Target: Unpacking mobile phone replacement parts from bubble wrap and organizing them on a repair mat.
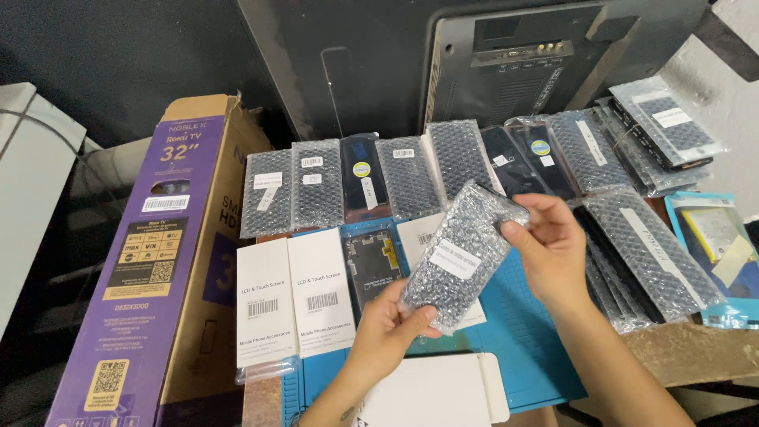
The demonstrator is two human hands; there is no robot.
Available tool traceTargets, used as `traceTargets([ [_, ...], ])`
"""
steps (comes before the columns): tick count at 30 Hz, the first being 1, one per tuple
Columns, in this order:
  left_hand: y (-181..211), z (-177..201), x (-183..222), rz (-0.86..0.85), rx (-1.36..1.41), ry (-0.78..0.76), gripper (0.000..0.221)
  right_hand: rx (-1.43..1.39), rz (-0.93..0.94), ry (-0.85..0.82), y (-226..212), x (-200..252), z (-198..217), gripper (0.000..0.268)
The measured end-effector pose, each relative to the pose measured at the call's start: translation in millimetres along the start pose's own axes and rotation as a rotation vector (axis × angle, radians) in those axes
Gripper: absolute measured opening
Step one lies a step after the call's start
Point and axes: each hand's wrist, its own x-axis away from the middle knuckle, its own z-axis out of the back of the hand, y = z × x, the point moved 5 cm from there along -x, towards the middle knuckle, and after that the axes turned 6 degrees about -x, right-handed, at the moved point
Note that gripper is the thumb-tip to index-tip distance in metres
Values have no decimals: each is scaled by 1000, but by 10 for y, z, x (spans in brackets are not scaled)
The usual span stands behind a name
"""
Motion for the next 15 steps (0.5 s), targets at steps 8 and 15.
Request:
traceTargets([
  [8,281,47,6,-79,-454,-61,32,-167,-106,130,177,-72,256,43],
  [15,738,448,-844,-26,-891,186,39,-124,-214,462,5,-226,617,33],
])
